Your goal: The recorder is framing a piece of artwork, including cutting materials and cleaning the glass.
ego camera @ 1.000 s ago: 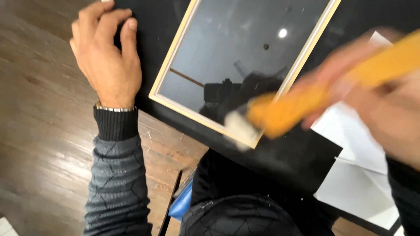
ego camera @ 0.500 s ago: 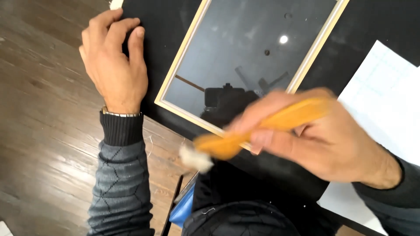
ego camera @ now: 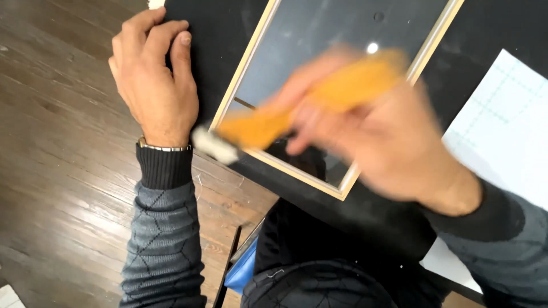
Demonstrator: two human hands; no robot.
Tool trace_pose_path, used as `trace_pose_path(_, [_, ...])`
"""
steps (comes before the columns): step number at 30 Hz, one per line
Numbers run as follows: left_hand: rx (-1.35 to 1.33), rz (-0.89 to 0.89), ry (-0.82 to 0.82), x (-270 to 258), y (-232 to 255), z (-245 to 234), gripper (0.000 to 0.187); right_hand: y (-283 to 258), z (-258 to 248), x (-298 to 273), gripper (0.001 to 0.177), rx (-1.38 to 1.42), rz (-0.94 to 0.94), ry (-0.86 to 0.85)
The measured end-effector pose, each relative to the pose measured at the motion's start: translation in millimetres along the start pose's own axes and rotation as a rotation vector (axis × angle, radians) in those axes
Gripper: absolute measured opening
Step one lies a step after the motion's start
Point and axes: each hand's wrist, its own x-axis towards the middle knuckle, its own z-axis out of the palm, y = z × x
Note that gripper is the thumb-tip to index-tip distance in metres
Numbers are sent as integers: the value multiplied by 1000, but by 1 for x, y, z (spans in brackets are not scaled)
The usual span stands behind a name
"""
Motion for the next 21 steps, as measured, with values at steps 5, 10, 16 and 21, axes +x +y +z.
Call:
trace_pose_path(5, [12,6,14,-1,0,-2,11,9,-6,7,16,-78,-72,347])
trace_pose_path(10, [3,-30,-1,-2,1,-2,10,0,-3,4,20,251,61,187])
trace_pose_path(16, [21,17,12,0,-1,-2,12,3,7,-6,18,131,-39,163])
trace_pose_path(21, [26,-37,7,-5,-3,-3,9,-3,2,1,15,6,-222,304])
